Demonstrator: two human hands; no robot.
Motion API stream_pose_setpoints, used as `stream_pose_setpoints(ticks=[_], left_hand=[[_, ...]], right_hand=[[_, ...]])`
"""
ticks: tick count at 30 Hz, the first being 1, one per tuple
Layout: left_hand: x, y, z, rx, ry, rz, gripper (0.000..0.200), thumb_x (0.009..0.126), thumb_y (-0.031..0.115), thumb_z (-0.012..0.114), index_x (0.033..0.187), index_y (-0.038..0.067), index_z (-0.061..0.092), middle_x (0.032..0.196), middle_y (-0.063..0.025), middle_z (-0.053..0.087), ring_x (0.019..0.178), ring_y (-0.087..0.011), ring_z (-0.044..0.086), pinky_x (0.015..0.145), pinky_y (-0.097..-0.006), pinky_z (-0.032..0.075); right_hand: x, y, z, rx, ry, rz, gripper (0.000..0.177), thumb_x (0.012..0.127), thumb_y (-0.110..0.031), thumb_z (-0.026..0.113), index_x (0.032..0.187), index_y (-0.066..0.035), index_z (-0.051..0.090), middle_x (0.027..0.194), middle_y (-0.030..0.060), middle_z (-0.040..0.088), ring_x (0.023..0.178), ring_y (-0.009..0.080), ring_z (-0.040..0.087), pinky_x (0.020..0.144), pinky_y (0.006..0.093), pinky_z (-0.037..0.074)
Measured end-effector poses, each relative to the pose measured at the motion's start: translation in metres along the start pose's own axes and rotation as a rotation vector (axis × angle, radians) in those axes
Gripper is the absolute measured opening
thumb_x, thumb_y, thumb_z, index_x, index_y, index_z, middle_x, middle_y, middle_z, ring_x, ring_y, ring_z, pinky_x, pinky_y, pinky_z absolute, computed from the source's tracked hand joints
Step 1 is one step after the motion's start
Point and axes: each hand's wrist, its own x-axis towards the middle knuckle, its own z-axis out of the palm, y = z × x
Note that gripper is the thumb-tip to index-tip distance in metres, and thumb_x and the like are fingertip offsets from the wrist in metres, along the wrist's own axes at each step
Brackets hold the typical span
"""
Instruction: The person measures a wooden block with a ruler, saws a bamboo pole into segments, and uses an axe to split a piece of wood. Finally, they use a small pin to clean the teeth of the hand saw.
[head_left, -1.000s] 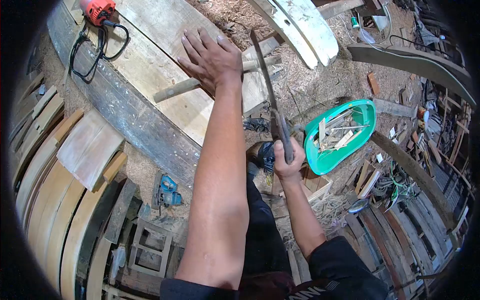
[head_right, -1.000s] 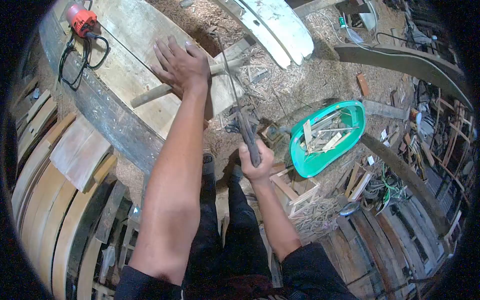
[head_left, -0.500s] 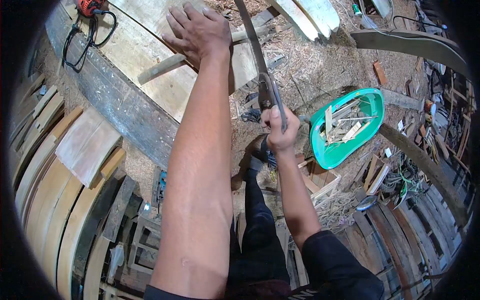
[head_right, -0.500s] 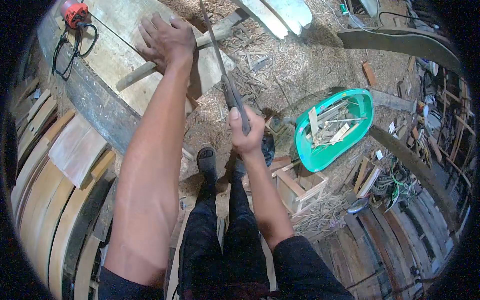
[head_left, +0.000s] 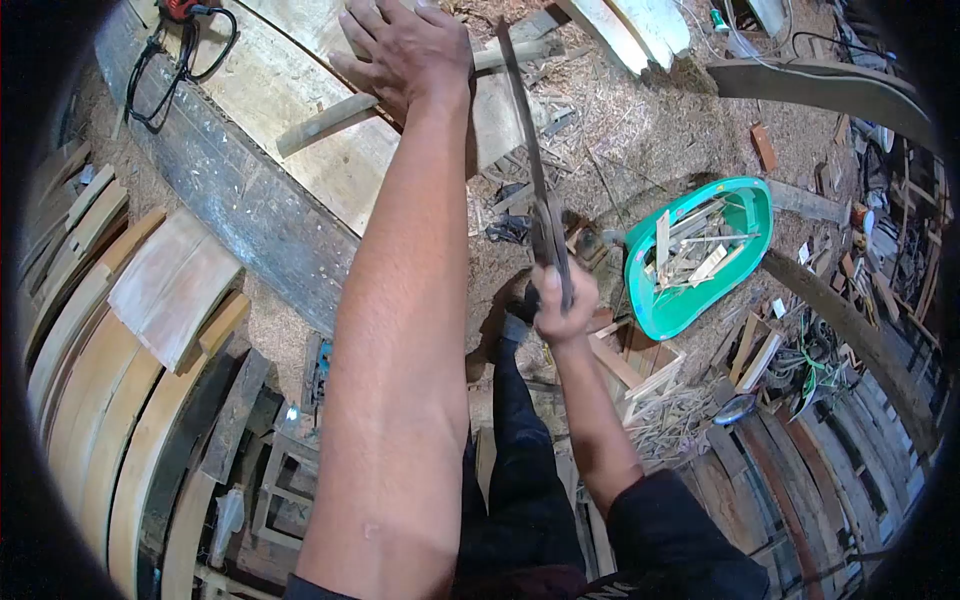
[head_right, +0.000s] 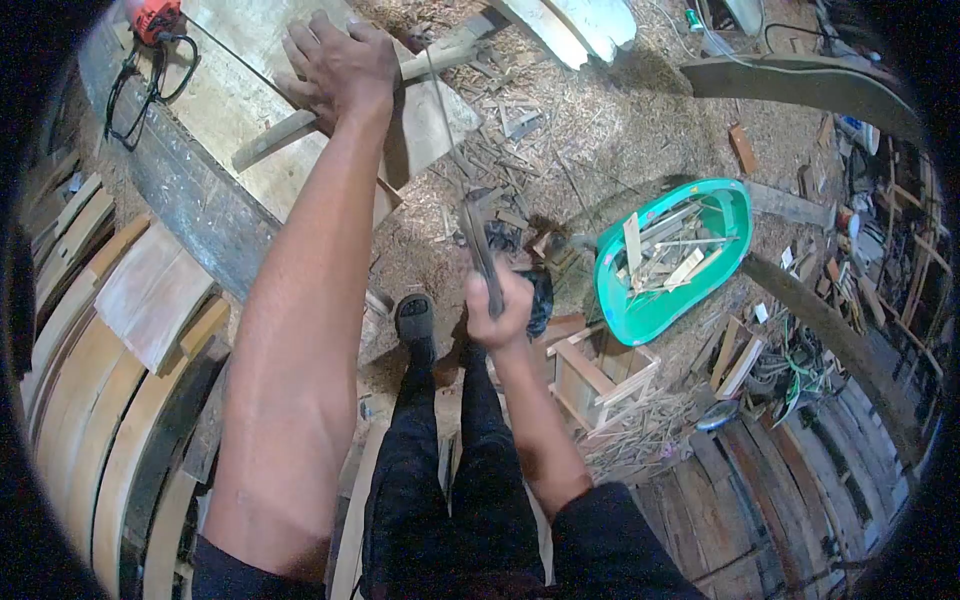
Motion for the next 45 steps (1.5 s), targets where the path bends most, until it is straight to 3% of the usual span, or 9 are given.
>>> stream_pose_setpoints(ticks=[4, 5, 13, 17, 24, 29, 39, 42, 45], left_hand=[[-0.003, -0.003, 0.004, -0.024, 0.024, 0.009, 0.05, 0.087, 0.028, 0.05, 0.133, 0.007, 0.052, 0.148, -0.0149, 0.041, 0.14, -0.0282, 0.034, 0.116, -0.0526, 0.014], [-0.003, -0.006, 0.007, -0.034, 0.05, 0.015, 0.05, 0.087, 0.028, 0.05, 0.133, 0.007, 0.052, 0.148, -0.0148, 0.041, 0.14, -0.0282, 0.034, 0.115, -0.053, 0.014], [0.0, 0.001, -0.01, 0.016, -0.041, -0.009, 0.052, 0.088, 0.029, 0.05, 0.136, 0.007, 0.049, 0.15, -0.0142, 0.038, 0.141, -0.0272, 0.032, 0.117, -0.0499, 0.014], [-0.003, -0.004, 0.0, 0.001, -0.012, -0.005, 0.052, 0.088, 0.028, 0.051, 0.135, 0.007, 0.05, 0.149, -0.0149, 0.039, 0.141, -0.0279, 0.032, 0.117, -0.0505, 0.013], [0.001, 0.0, -0.005, 0.0, -0.022, -0.007, 0.051, 0.087, 0.027, 0.051, 0.134, 0.007, 0.051, 0.149, -0.0153, 0.04, 0.14, -0.0284, 0.033, 0.117, -0.0505, 0.013], [0.002, 0.002, -0.01, -0.02, -0.078, -0.054, 0.054, 0.087, 0.028, 0.053, 0.136, 0.008, 0.049, 0.15, -0.0149, 0.039, 0.141, -0.0289, 0.032, 0.118, -0.0491, 0.013], [0.016, -0.002, 0.011, -0.21, 0.162, 0.0, 0.048, 0.085, 0.024, 0.053, 0.126, 0.0, 0.048, 0.14, -0.0188, 0.044, 0.138, -0.0319, 0.032, 0.112, -0.0569, 0.012], [0.016, 0.005, -0.012, -0.215, -0.047, -0.03, 0.052, 0.085, 0.026, 0.053, 0.129, 0.0, 0.046, 0.142, -0.0211, 0.042, 0.14, -0.033, 0.03, 0.112, -0.059, 0.01], [0.016, -0.001, 0.005, -0.187, -0.009, -0.04, 0.057, 0.089, 0.029, 0.046, 0.137, 0.0, 0.042, 0.15, -0.0231, 0.032, 0.144, -0.0344, 0.021, 0.115, -0.0602, 0.004]], right_hand=[[0.025, 0.009, 0.005, -0.015, -0.062, -0.019, 0.037, 0.094, -0.031, 0.052, 0.069, -0.003, 0.053, 0.061, 0.0014, 0.051, 0.055, 0.0106, 0.047, 0.051, 0.0276, 0.037], [0.042, 0.013, 0.012, 0.036, -0.018, 0.056, 0.028, 0.09, -0.021, 0.059, 0.069, -0.003, 0.054, 0.055, 0.0025, 0.042, 0.051, 0.0119, 0.043, 0.049, 0.0287, 0.036], [0.011, 0.015, -0.005, -0.012, -0.033, -0.132, 0.025, 0.087, -0.02, 0.058, 0.069, -0.002, 0.059, 0.057, 0.0067, 0.052, 0.049, 0.0178, 0.053, 0.051, 0.0301, 0.043], [0.052, 0.013, 0.008, 0.047, -0.051, 0.162, 0.032, 0.091, -0.023, 0.057, 0.067, -0.004, 0.053, 0.055, 0.0036, 0.043, 0.05, 0.0137, 0.048, 0.049, 0.03, 0.038], [0.011, 0.017, -0.001, 0.255, 0.021, 0.04, 0.034, 0.092, -0.026, 0.057, 0.067, -0.002, 0.054, 0.057, 0.0026, 0.047, 0.051, 0.0122, 0.047, 0.049, 0.029, 0.038], [0.057, -0.008, 0.006, 0.028, -0.046, 0.081, 0.035, 0.093, -0.027, 0.06, 0.069, -0.003, 0.054, 0.056, -0.0013, 0.046, 0.051, 0.0073, 0.042, 0.047, 0.028, 0.034], [0.097, -0.019, 0.001, 0.045, -0.132, 0.081, 0.033, 0.094, -0.027, 0.06, 0.073, -0.002, 0.058, 0.056, -0.003, 0.044, 0.053, 0.0043, 0.041, 0.047, 0.0253, 0.033], [0.097, -0.024, 0.001, 0.006, -0.164, 0.058, 0.031, 0.094, -0.027, 0.061, 0.075, -0.003, 0.059, 0.056, -0.0025, 0.045, 0.053, 0.0049, 0.041, 0.047, 0.0259, 0.034], [0.069, -0.02, -0.014, -0.041, -0.124, -0.01, 0.031, 0.093, -0.027, 0.062, 0.074, -0.003, 0.059, 0.055, -0.0023, 0.044, 0.053, 0.005, 0.041, 0.047, 0.0263, 0.034]])
